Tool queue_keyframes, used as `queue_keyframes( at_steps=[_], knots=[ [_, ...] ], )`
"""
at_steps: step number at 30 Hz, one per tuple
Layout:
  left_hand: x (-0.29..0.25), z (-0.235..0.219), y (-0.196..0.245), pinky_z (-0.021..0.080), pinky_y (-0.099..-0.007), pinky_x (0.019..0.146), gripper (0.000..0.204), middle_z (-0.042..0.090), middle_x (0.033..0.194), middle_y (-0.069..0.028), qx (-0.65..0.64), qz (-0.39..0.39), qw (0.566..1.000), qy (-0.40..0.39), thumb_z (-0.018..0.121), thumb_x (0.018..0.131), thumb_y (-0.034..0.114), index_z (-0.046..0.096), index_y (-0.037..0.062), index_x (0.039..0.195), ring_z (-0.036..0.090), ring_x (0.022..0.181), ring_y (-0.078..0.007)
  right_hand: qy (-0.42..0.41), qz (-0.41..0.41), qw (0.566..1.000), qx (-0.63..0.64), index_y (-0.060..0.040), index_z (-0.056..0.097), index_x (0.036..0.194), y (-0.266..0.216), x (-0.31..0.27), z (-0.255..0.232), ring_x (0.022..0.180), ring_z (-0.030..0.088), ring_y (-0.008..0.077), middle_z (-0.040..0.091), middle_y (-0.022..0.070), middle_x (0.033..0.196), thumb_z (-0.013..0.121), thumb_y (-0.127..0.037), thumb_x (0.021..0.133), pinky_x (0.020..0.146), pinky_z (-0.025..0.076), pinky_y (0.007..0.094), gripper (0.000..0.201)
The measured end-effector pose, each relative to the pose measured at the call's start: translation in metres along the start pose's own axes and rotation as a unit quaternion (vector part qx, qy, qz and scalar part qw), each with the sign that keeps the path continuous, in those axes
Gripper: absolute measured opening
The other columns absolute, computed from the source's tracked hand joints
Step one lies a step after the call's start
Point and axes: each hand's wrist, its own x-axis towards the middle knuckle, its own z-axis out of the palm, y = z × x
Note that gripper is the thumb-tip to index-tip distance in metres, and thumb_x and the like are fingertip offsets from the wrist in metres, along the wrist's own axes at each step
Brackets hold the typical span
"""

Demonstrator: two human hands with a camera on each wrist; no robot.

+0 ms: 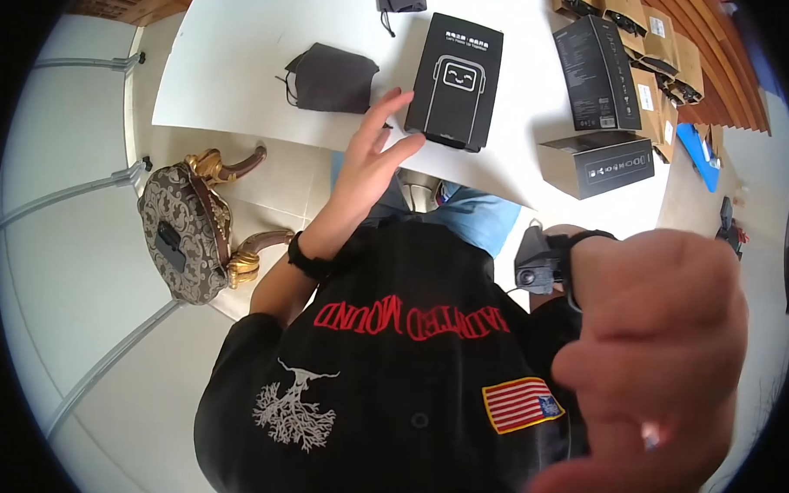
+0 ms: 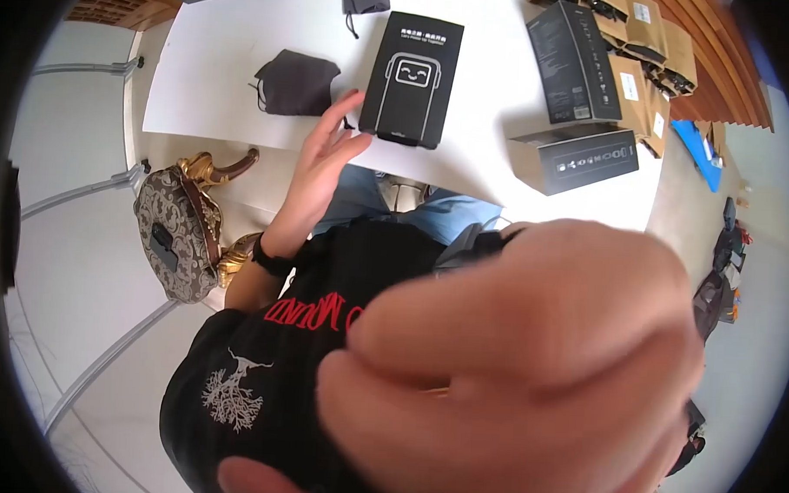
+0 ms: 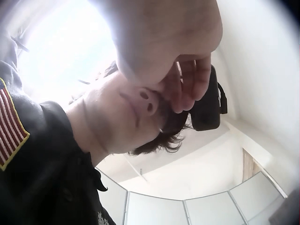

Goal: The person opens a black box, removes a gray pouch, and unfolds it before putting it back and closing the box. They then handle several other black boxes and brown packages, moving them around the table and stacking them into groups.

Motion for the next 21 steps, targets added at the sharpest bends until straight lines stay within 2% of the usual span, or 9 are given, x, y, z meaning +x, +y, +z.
queue_keyframes(
  at_steps=[5,6,9,12,14,16,17,18,21],
  knots=[
    [0.006,-0.005,0.016,0.029,-0.0403,0.111,0.055,0.039,0.148,-0.0131,-0.119,0.003,0.991,-0.066,0.065,0.088,0.01,0.048,0.0084,0.14,0.034,0.14,-0.0273,0.018,0.033,0.999,-0.012,-0.009,0.063,0.069,0.015,0.013,0.029,0.055,0.059,0.0214,0.063,0.009,0.069,0.066,-0.008,0.066,0.055,0.049,0.0355,0.005],
    [0.009,-0.005,0.021,0.031,-0.0398,0.11,0.057,0.041,0.146,-0.0139,-0.133,0.011,0.988,-0.075,0.064,0.088,0.009,0.045,0.0084,0.142,0.036,0.139,-0.0274,0.02,0.039,0.999,-0.017,-0.0089,0.062,0.069,0.017,-0.037,-0.058,0.055,0.059,0.0216,0.063,0.0094,0.069,0.066,-0.007,0.066,0.055,0.049,0.0355,0.004],
    [0.027,0.0,0.044,0.033,-0.0388,0.108,0.058,0.041,0.145,-0.0131,-0.147,0.055,0.984,-0.087,0.058,0.091,0.008,0.037,0.0067,0.146,0.038,0.138,-0.0253,0.022,0.05,0.998,-0.036,-0.0084,0.062,0.069,0.02,0.005,0.01,0.055,0.059,0.0223,0.064,0.0105,0.071,0.065,-0.006,0.067,0.055,0.049,0.0357,0.004],
    [0.061,0.006,0.062,0.033,-0.0405,0.109,0.071,0.036,0.15,-0.0146,-0.156,0.105,0.978,-0.092,0.061,0.091,0.013,0.024,0.0042,0.15,0.038,0.138,-0.0284,0.02,0.07,0.996,-0.047,-0.0079,0.062,0.069,0.005,-0.001,0.008,0.055,0.059,0.0229,0.065,0.0116,0.072,0.065,-0.005,0.068,0.055,0.05,0.0359,0.004],
    [0.088,0.01,0.057,0.026,-0.0369,0.113,0.085,0.011,0.159,-0.0154,-0.201,0.118,0.966,-0.115,0.065,0.089,0.015,0.01,0.0096,0.154,0.02,0.145,-0.0328,0.016,0.087,0.995,-0.05,-0.0075,0.062,0.069,-0.002,0.007,0.026,0.055,0.06,0.0233,0.065,0.0123,0.073,0.065,-0.005,0.069,0.055,0.05,0.036,0.004],
    [0.095,0.016,0.042,0.019,-0.039,0.117,0.091,0.021,0.157,-0.0164,-0.167,0.115,0.976,-0.078,0.071,0.086,0.025,0.013,0.011,0.154,0.02,0.145,-0.0379,0.016,0.082,0.995,-0.061,-0.0072,0.062,0.07,0.0,0.024,0.042,0.055,0.06,0.0238,0.066,0.013,0.073,0.064,-0.004,0.069,0.055,0.051,0.0362,0.004],
    [0.093,0.017,0.031,0.025,-0.0393,0.115,0.087,0.029,0.153,-0.0174,-0.036,0.156,0.986,-0.052,0.073,0.083,0.02,0.022,0.009,0.152,0.03,0.141,-0.0356,0.16,0.046,0.983,0.075,-0.0023,0.064,0.087,0.038,-0.002,0.064,0.06,0.062,0.0246,0.067,0.0167,0.083,0.058,-0.002,0.085,0.061,0.053,0.0371,0.006],
    [0.091,0.017,0.019,0.031,-0.0396,0.112,0.083,0.037,0.149,-0.0183,0.096,0.193,0.976,-0.019,0.075,0.079,0.015,0.03,0.0071,0.149,0.039,0.137,-0.0332,0.165,0.129,0.977,0.051,0.0018,0.064,0.102,0.065,-0.017,0.079,0.076,0.066,0.024,0.071,0.0139,0.09,0.06,0.004,0.083,0.068,0.051,0.0297,0.019],
    [0.075,0.022,0.0,0.03,-0.0396,0.114,0.089,0.029,0.153,-0.0214,0.203,0.192,0.96,-0.024,0.077,0.074,0.012,0.03,0.0107,0.15,0.031,0.142,-0.0349,0.029,0.333,0.939,-0.082,-0.0009,0.055,0.125,0.115,-0.059,0.117,0.122,0.053,0.0344,0.055,0.0212,0.13,0.069,-0.011,0.083,0.1,0.044,0.0412,0.045]
  ],
)
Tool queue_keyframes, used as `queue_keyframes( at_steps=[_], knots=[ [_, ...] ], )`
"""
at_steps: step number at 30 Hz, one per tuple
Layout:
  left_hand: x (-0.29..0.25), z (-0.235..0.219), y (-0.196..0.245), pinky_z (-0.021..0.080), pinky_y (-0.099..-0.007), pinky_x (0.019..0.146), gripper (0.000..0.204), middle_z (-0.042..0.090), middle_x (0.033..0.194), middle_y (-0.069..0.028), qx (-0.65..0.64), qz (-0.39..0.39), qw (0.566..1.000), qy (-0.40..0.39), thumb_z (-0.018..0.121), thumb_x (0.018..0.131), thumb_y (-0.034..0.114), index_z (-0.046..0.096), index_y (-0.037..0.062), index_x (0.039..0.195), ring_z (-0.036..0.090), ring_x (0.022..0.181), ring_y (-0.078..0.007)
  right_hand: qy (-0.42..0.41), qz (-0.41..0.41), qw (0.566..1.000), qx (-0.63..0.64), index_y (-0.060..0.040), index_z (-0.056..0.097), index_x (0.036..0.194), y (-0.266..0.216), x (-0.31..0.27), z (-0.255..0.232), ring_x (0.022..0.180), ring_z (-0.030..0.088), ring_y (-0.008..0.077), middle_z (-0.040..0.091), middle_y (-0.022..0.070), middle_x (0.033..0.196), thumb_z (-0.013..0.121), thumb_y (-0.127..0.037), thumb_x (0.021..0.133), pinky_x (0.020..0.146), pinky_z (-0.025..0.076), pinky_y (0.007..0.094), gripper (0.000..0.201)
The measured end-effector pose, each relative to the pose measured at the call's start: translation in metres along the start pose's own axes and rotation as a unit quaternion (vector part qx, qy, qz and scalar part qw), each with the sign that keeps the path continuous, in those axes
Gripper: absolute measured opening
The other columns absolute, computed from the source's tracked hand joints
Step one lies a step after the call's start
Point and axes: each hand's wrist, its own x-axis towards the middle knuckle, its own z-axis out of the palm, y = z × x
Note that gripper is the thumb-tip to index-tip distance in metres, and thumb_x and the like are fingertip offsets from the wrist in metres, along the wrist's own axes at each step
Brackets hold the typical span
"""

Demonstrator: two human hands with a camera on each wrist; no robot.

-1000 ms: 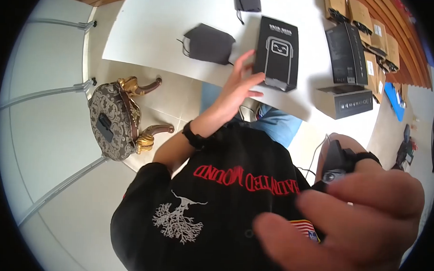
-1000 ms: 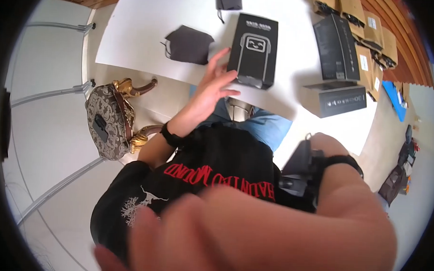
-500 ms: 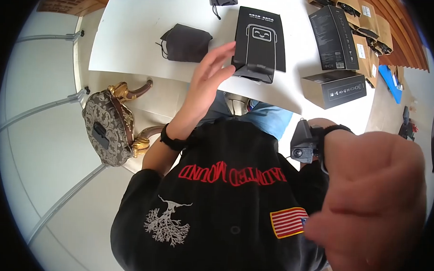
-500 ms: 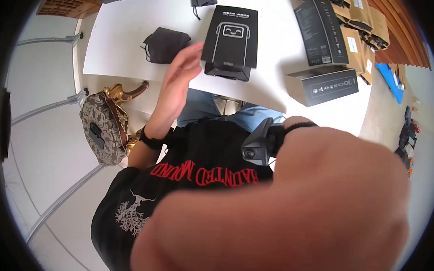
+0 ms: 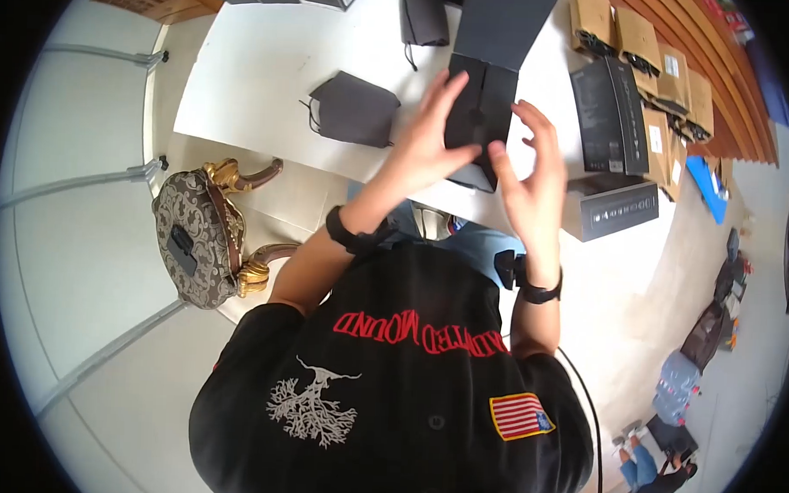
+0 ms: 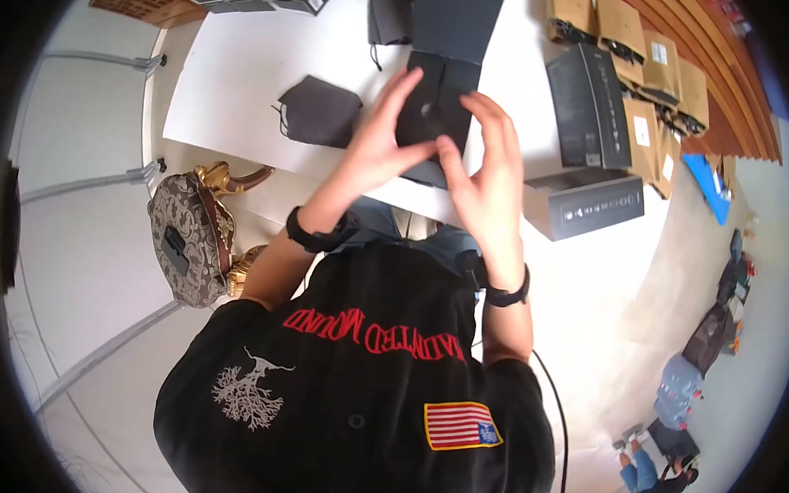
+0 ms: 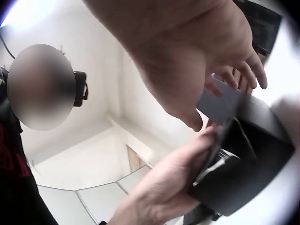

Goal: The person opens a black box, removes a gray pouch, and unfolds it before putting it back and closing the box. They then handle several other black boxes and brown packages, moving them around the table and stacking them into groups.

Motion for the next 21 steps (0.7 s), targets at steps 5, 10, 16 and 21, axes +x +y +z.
queue_keyframes(
  at_steps=[5,10,16,21],
  knots=[
    [-0.007,0.002,0.017,0.035,-0.0417,0.109,0.079,0.035,0.148,-0.0248,0.007,-0.025,0.999,0.039,0.072,0.077,0.009,0.034,0.0111,0.147,0.035,0.139,-0.0397,-0.028,0.087,0.996,0.015,-0.0021,0.035,0.143,0.028,-0.004,0.031,0.128,0.046,0.0401,0.037,0.0238,0.145,0.074,-0.02,0.081,0.104,0.042,0.0419,0.075],
    [-0.008,-0.01,0.022,0.048,-0.0317,0.089,0.069,0.054,0.131,-0.0221,-0.093,-0.123,0.988,-0.009,0.05,0.082,-0.004,0.034,0.0134,0.147,0.058,0.118,-0.0294,-0.033,0.058,0.992,-0.103,-0.0035,0.026,0.148,0.025,0.0,0.018,0.129,0.047,0.0384,0.037,0.0214,0.147,0.08,-0.023,0.075,0.1,0.046,0.0414,0.093],
    [-0.024,-0.028,0.023,0.051,-0.0299,0.089,0.066,0.046,0.144,-0.0148,-0.179,-0.119,0.976,0.027,0.057,0.086,-0.006,0.036,0.0124,0.146,0.054,0.126,-0.0225,0.064,0.12,0.989,0.055,-0.0014,0.034,0.145,0.022,-0.008,0.003,0.107,0.065,0.0294,0.047,0.0195,0.144,0.052,0.001,0.087,0.083,0.054,0.0322,0.061],
    [-0.035,-0.099,0.007,0.047,-0.0406,0.101,0.06,0.045,0.146,-0.0075,-0.029,-0.053,0.998,0.013,0.067,0.081,-0.001,0.05,0.0121,0.137,0.047,0.132,-0.0269,0.144,0.118,0.982,0.038,-0.0054,0.041,0.142,0.031,-0.013,-0.011,0.111,0.061,0.0213,0.05,0.0158,0.14,0.05,0.01,0.086,0.084,0.053,0.0305,0.059]
  ],
)
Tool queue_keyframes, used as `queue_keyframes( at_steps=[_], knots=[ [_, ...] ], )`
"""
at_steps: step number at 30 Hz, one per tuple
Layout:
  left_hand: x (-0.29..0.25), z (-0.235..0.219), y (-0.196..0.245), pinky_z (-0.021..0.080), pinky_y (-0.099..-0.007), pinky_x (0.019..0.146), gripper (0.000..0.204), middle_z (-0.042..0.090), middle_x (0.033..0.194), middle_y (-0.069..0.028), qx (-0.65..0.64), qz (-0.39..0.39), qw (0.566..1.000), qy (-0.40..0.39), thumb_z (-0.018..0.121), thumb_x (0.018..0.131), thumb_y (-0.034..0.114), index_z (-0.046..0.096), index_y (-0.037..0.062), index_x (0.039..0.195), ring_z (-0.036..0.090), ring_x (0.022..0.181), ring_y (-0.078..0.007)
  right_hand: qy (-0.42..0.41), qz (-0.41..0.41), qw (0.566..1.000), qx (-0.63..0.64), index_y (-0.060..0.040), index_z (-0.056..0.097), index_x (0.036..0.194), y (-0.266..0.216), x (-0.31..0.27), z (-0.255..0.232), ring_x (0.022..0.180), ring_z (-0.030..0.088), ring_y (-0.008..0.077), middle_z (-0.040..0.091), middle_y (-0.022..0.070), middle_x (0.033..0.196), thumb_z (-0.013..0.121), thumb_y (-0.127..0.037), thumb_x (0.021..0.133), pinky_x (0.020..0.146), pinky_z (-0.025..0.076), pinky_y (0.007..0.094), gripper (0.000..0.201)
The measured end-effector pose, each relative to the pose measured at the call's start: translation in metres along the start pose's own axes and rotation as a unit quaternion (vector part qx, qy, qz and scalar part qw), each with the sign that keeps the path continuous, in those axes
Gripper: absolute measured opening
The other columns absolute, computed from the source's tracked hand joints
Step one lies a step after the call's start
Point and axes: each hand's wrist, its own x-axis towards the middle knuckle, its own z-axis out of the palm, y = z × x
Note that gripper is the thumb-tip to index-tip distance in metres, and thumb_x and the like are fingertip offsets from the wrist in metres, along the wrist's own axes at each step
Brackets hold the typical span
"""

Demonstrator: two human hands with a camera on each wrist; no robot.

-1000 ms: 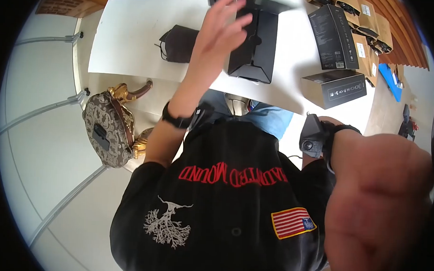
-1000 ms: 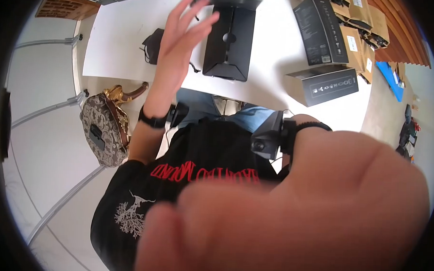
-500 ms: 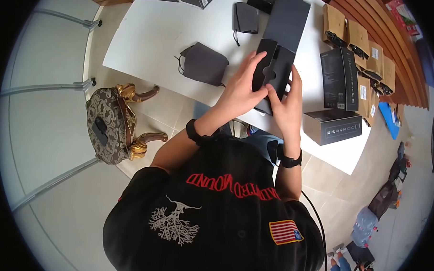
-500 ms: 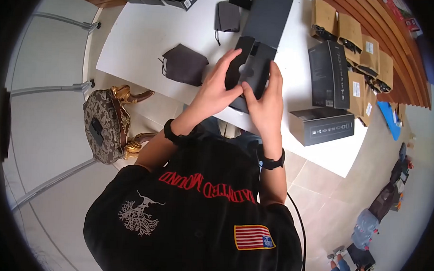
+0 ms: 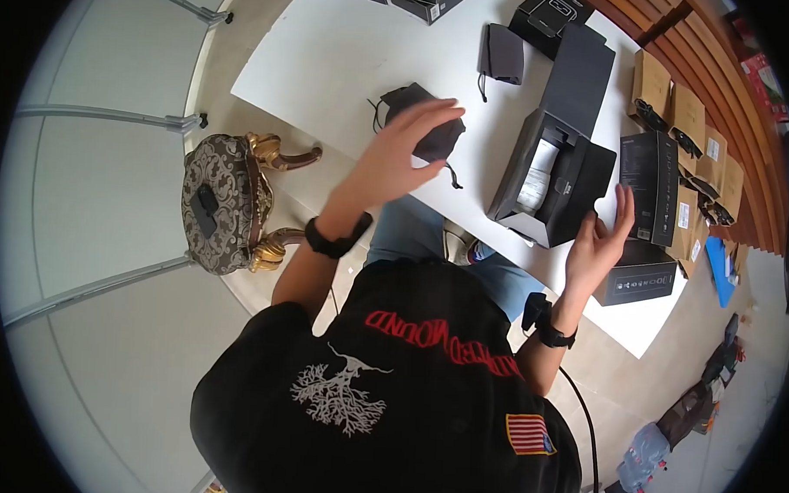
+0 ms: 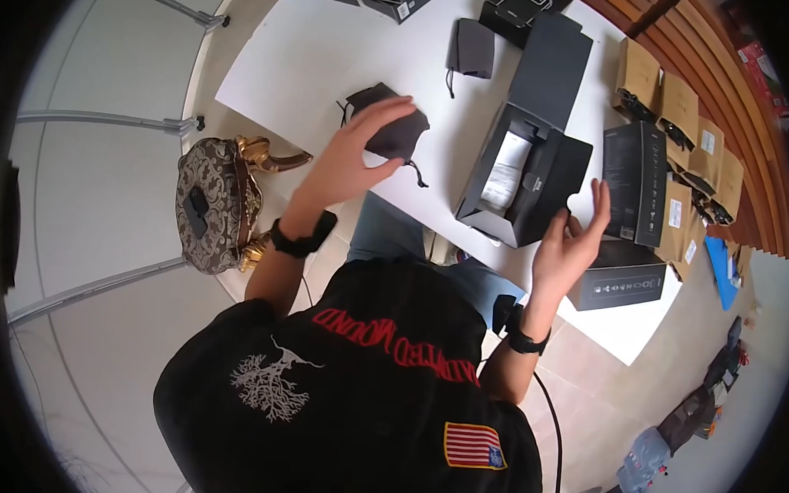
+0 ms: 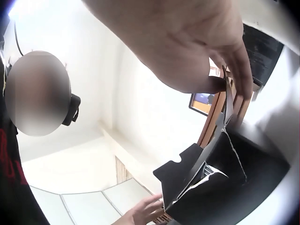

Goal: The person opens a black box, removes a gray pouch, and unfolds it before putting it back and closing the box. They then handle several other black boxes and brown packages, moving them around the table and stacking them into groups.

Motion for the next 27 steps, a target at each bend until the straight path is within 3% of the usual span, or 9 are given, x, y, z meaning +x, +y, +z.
queue_keyframes(
  at_steps=[3,7,9,10,12,18,21,23,27],
  knots=[
    [0.0,-0.023,-0.03,0.034,-0.0448,0.111,0.055,0.049,0.141,-0.007,0.368,0.085,0.925,-0.033,0.069,0.077,0.008,0.057,0.0155,0.13,0.038,0.137,-0.0332,0.016,-0.071,0.991,-0.112,-0.0045,0.048,0.137,-0.002,0.001,-0.001,0.12,0.055,0.0284,0.051,0.0171,0.138,0.053,0.008,0.085,0.094,0.048,0.0369,0.053],
    [0.008,-0.031,-0.052,0.046,-0.0399,0.098,0.039,0.061,0.126,-0.0075,0.354,0.1,0.93,0.012,0.064,0.084,0.007,0.062,0.0133,0.122,0.057,0.116,-0.0318,0.057,-0.259,0.962,-0.062,0.0005,0.057,0.124,-0.063,-0.005,-0.005,0.114,0.057,0.0344,0.057,0.0214,0.126,0.057,-0.002,0.088,0.109,0.035,0.0495,0.036],
    [0.018,-0.035,-0.033,0.051,-0.0329,0.077,0.023,0.07,0.095,-0.0068,0.289,-0.045,0.955,0.051,0.056,0.092,0.007,0.065,0.009,0.113,0.065,0.084,-0.0237,0.014,-0.335,0.941,0.054,-0.0001,0.057,0.116,-0.087,-0.012,-0.015,0.1,0.063,0.0344,0.061,0.0222,0.113,0.054,-0.009,0.092,0.109,0.032,0.0569,0.025],
    [0.023,-0.036,-0.03,0.051,-0.0329,0.077,0.023,0.07,0.095,-0.0068,0.287,-0.043,0.956,0.045,0.056,0.092,0.007,0.065,0.009,0.113,0.065,0.084,-0.0237,-0.009,-0.369,0.923,0.11,-0.0015,0.056,0.109,-0.105,-0.014,-0.019,0.093,0.065,0.0342,0.064,0.0214,0.103,0.051,-0.012,0.094,0.109,0.031,0.0615,0.019],
    [0.03,-0.043,-0.029,0.05,-0.0284,0.06,0.015,0.063,0.064,-0.0035,0.045,-0.034,0.987,0.149,0.053,0.096,0.009,0.067,0.0057,0.1,0.065,0.064,-0.0152,-0.047,-0.461,0.869,0.176,-0.0072,0.049,0.093,-0.135,-0.013,-0.029,0.074,0.064,0.0291,0.061,0.0131,0.084,0.046,-0.019,0.097,0.109,0.029,0.0658,0.013],
    [0.013,-0.022,-0.01,0.047,-0.0244,0.069,0.026,0.062,0.089,-0.0003,0.116,-0.064,0.99,0.055,0.069,0.088,0.014,0.064,0.0101,0.113,0.06,0.082,-0.0107,-0.001,-0.34,0.876,0.342,-0.016,0.041,0.083,-0.123,-0.073,-0.073,0.059,0.052,0.0143,0.05,-0.0006,0.074,0.046,-0.025,0.1,0.106,0.036,0.0516,0.02],
    [-0.005,0.014,-0.008,0.05,-0.0294,0.075,0.037,0.062,0.102,-0.0018,0.197,-0.017,0.98,-0.013,0.075,0.08,0.012,0.065,0.014,0.116,0.061,0.091,-0.0155,-0.027,-0.326,0.883,0.338,-0.0166,0.042,0.084,-0.133,-0.073,-0.07,0.059,0.051,0.0124,0.049,-0.0023,0.073,0.046,-0.026,0.1,0.101,0.038,0.0487,0.019],
    [-0.015,0.03,-0.011,0.051,-0.035,0.082,0.05,0.059,0.116,-0.0035,0.339,0.12,0.933,0.011,0.078,0.073,0.01,0.064,0.0165,0.12,0.06,0.097,-0.0219,-0.047,-0.309,0.89,0.333,-0.017,0.042,0.085,-0.143,-0.075,-0.071,0.059,0.051,0.011,0.048,-0.0034,0.073,0.047,-0.027,0.1,0.097,0.039,0.0468,0.019],
    [-0.006,0.025,-0.029,0.05,-0.0391,0.086,0.046,0.064,0.111,-0.0019,0.402,0.144,0.903,0.046,0.076,0.073,0.009,0.066,0.0162,0.117,0.06,0.095,-0.0253,-0.094,-0.294,0.892,0.331,-0.0178,0.043,0.086,-0.159,-0.062,-0.062,0.058,0.05,0.0084,0.046,-0.0055,0.072,0.047,-0.028,0.1,0.09,0.042,0.043,0.018]
  ],
)
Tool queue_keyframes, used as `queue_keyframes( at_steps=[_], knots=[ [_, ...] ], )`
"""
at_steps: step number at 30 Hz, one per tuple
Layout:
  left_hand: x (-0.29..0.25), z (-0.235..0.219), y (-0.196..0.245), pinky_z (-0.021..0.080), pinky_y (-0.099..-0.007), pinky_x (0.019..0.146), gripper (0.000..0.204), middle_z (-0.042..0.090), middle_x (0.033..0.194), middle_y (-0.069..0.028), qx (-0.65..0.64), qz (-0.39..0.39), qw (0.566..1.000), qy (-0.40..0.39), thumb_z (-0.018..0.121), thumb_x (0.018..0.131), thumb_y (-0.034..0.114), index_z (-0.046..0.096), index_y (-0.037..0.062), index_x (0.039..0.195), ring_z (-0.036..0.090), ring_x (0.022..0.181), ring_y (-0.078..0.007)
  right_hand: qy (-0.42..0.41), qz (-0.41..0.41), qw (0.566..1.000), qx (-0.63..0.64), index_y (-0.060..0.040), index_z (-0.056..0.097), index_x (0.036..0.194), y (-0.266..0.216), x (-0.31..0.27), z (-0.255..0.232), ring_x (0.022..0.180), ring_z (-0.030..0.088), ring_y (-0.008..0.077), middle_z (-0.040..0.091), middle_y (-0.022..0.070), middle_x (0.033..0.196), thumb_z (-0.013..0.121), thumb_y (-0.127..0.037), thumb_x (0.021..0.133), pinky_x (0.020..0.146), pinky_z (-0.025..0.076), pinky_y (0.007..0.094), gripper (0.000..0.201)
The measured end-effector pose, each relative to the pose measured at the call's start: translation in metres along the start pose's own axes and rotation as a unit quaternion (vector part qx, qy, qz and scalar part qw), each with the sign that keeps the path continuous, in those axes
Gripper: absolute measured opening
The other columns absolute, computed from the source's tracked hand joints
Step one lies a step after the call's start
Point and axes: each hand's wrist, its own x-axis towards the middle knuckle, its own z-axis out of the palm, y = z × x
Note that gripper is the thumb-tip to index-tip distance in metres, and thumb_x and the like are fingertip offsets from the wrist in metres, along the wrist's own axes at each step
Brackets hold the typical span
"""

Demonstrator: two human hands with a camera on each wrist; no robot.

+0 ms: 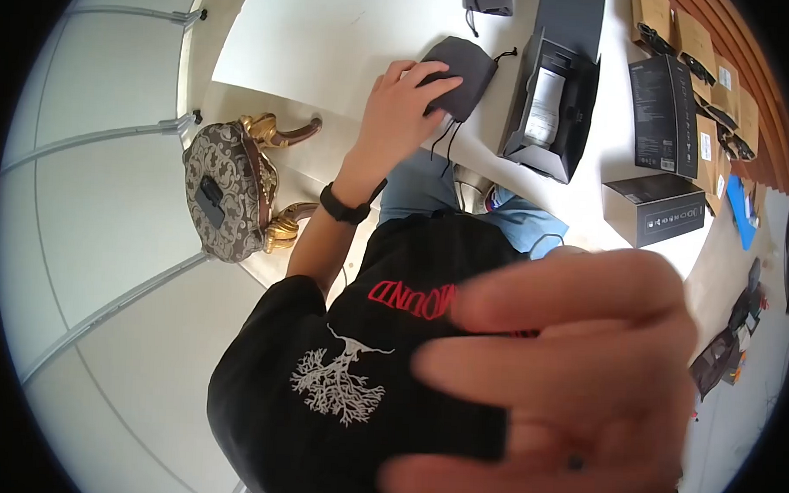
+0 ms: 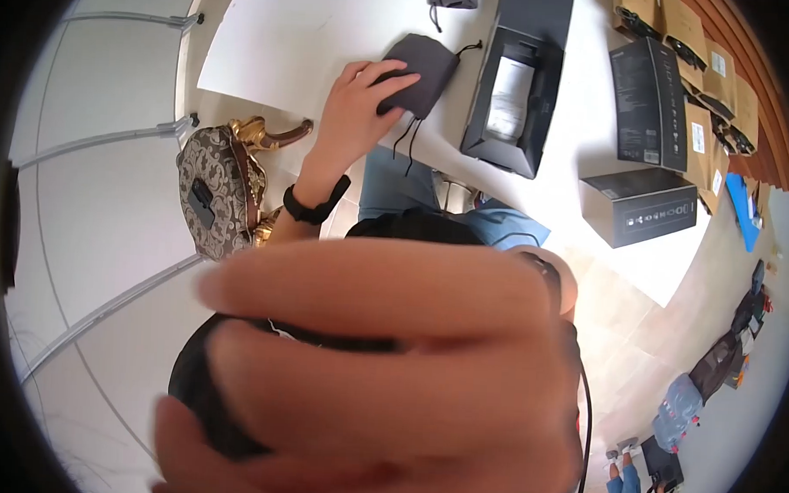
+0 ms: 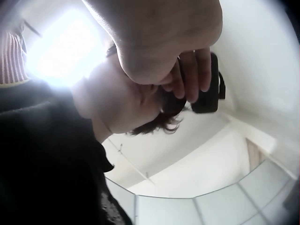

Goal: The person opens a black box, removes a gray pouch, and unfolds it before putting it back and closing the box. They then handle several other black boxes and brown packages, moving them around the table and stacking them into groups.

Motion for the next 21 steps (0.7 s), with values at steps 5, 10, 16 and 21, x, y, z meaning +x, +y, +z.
queue_keyframes(
  at_steps=[5,10,16,21],
  knots=[
    [0.007,0.003,-0.026,0.053,-0.0336,0.066,0.028,0.069,0.097,-0.0107,-0.175,-0.184,0.965,0.069,0.064,0.083,0.007,0.069,0.0087,0.111,0.065,0.073,-0.022,0.107,-0.178,0.961,0.184,-0.0193,0.052,0.1,0.035,0.035,-0.001,0.055,0.046,0.0153,0.05,-0.0049,0.079,0.058,-0.021,0.091,0.058,0.036,0.0301,0.01],
    [0.007,0.007,-0.047,0.053,-0.0326,0.069,0.036,0.064,0.106,-0.0168,-0.451,-0.359,0.796,0.184,0.057,0.084,0.002,0.059,0.0026,0.12,0.066,0.084,-0.0261,0.005,-0.037,0.981,0.19,-0.0217,0.061,0.084,0.021,0.04,0.026,0.062,0.058,0.0179,0.056,0.0011,0.066,0.068,-0.031,0.088,0.056,0.045,0.0331,0.012],
    [-0.015,-0.001,-0.025,0.041,-0.0393,0.097,0.042,0.056,0.118,-0.0096,-0.044,-0.177,0.947,0.265,0.067,0.076,0.004,0.058,0.0064,0.117,0.049,0.115,-0.0286,-0.231,0.177,0.947,-0.133,-0.021,0.065,0.083,-0.032,0.062,0.013,0.066,0.062,0.0208,0.062,0.0065,0.069,0.07,-0.032,0.085,0.058,0.049,0.0332,0.012],
    [-0.014,0.009,0.025,0.041,-0.0424,0.096,0.041,0.055,0.117,-0.0082,-0.089,-0.105,0.988,0.074,0.07,0.073,0.009,0.062,0.0115,0.113,0.05,0.111,-0.0309,-0.231,0.176,0.945,-0.152,-0.0169,0.065,0.085,0.033,0.053,0.072,0.068,0.062,0.0218,0.063,0.0071,0.073,0.069,-0.025,0.083,0.06,0.05,0.0326,0.01]
  ],
)
